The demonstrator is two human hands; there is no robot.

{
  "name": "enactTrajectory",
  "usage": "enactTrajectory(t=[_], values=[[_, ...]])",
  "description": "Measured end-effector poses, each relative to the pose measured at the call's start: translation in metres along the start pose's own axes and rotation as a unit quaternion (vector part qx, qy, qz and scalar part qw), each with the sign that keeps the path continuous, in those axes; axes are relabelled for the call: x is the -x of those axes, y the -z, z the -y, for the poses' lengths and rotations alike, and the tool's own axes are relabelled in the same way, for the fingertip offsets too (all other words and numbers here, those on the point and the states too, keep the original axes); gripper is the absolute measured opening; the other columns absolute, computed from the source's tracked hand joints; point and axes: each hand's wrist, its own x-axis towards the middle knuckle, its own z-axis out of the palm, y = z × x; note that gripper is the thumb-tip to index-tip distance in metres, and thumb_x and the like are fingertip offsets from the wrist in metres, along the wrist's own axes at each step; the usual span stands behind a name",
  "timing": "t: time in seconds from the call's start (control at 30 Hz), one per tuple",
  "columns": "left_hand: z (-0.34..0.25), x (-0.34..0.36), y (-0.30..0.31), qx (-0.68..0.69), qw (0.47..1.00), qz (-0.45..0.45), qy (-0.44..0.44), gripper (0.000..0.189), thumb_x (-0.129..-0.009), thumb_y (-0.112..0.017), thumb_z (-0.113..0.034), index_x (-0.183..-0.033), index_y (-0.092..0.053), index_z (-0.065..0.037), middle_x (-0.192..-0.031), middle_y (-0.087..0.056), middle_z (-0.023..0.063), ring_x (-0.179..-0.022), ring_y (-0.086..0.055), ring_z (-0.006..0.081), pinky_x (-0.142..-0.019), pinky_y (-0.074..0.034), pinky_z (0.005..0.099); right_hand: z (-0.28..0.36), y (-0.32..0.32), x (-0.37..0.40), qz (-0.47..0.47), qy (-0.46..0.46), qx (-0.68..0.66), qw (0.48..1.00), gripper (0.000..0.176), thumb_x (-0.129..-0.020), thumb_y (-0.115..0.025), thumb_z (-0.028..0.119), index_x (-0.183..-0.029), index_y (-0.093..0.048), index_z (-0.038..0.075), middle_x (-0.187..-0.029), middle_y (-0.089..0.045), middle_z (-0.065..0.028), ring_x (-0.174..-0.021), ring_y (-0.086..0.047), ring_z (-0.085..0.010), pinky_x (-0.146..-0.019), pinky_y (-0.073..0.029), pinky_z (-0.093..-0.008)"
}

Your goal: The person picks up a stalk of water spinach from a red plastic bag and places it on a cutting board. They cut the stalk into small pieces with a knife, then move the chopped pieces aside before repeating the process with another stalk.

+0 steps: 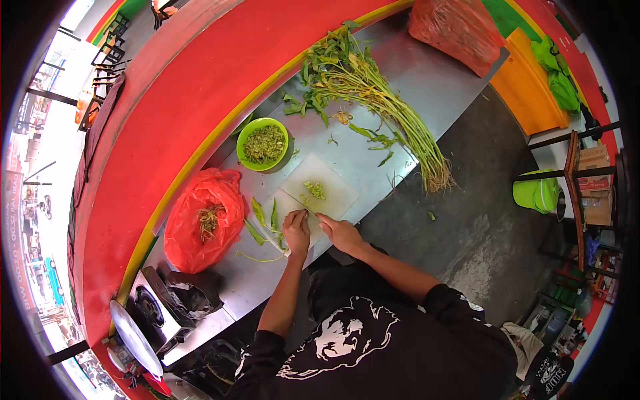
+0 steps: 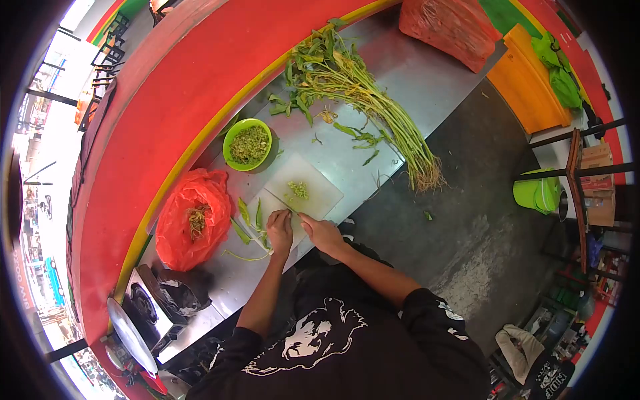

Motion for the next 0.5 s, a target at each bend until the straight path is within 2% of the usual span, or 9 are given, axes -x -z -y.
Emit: enactTrajectory(t=[0.07, 0.2, 0.27, 0.3, 0.4, 0.47, 0.5], values=[[-0.006, -0.003, 0.005, -0.020, 0.999, 0.004, -0.029, 0.014, -0.086, -0.069, 0.004, -0.099, -0.073, 0.001, -0.093, -0.069, 0.0148, -0.085, -0.066, 0.0338, -0.075, -0.051, 0.0432, -0.004, -0.001, 0.002, 0.006, 0.005, -0.004, 1.000, 0.040, -0.103, -0.055, 0.034, -0.141, -0.056, 0.020, -0.075, -0.067, -0.0223, -0.069, -0.066, -0.0442, -0.063, -0.052, -0.0546], [-0.004, 0.000, 0.004, -0.017, 1.000, 0.016, -0.010, 0.013, -0.085, -0.069, 0.003, -0.098, -0.073, 0.001, -0.094, -0.070, 0.0150, -0.084, -0.066, 0.0343, -0.075, -0.052, 0.0436, -0.005, 0.000, 0.000, 0.023, 0.002, 0.038, 0.999, 0.042, -0.103, -0.055, 0.033, -0.144, -0.053, 0.022, -0.076, -0.068, -0.0211, -0.070, -0.067, -0.0442, -0.065, -0.052, -0.0546], [0.002, 0.001, 0.001, 0.006, 1.000, 0.007, 0.001, 0.013, -0.087, -0.070, -0.002, -0.099, -0.074, -0.004, -0.095, -0.070, 0.0090, -0.087, -0.065, 0.0301, -0.074, -0.048, 0.0424, -0.003, -0.011, -0.007, -0.011, 0.017, 0.024, 1.000, 0.040, -0.103, -0.055, 0.033, -0.142, -0.055, 0.022, -0.076, -0.068, -0.0214, -0.070, -0.066, -0.0446, -0.064, -0.052, -0.0551], [0.002, 0.001, 0.000, 0.007, 1.000, 0.005, 0.000, 0.013, -0.087, -0.070, -0.002, -0.099, -0.074, -0.004, -0.095, -0.070, 0.0090, -0.087, -0.065, 0.0301, -0.074, -0.048, 0.0424, -0.002, -0.012, -0.008, -0.013, 0.019, 0.025, 0.999, 0.040, -0.103, -0.055, 0.033, -0.142, -0.055, 0.022, -0.076, -0.068, -0.0214, -0.070, -0.066, -0.0446, -0.064, -0.052, -0.0551], [0.002, -0.004, 0.002, 0.015, 1.000, 0.011, 0.005, 0.010, -0.087, -0.070, -0.004, -0.097, -0.073, -0.005, -0.097, -0.071, 0.0097, -0.089, -0.066, 0.0302, -0.075, -0.049, 0.0418, 0.003, -0.011, -0.006, -0.021, 0.013, 0.012, 1.000, 0.038, -0.104, -0.055, 0.034, -0.140, -0.057, 0.022, -0.075, -0.067, -0.0221, -0.071, -0.067, -0.0441, -0.064, -0.053, -0.0554], [-0.005, -0.005, 0.004, -0.001, 1.000, 0.002, -0.004, 0.011, -0.085, -0.070, 0.002, -0.095, -0.072, 0.001, -0.093, -0.070, 0.0158, -0.083, -0.068, 0.0354, -0.074, -0.054, 0.0429, 0.002, 0.001, 0.002, 0.013, -0.009, 0.029, 0.999, 0.039, -0.104, -0.054, 0.035, -0.142, -0.056, 0.024, -0.074, -0.067, -0.0222, -0.070, -0.067, -0.0442, -0.064, -0.053, -0.0556], [-0.005, -0.001, 0.004, -0.001, 1.000, 0.000, 0.001, 0.011, -0.085, -0.070, 0.002, -0.095, -0.072, 0.001, -0.093, -0.070, 0.0158, -0.083, -0.068, 0.0354, -0.074, -0.054, 0.0429, -0.001, -0.002, 0.004, 0.018, -0.008, 0.031, 0.999, 0.039, -0.104, -0.054, 0.035, -0.142, -0.056, 0.024, -0.074, -0.067, -0.0222, -0.070, -0.067, -0.0442, -0.064, -0.053, -0.0556]])
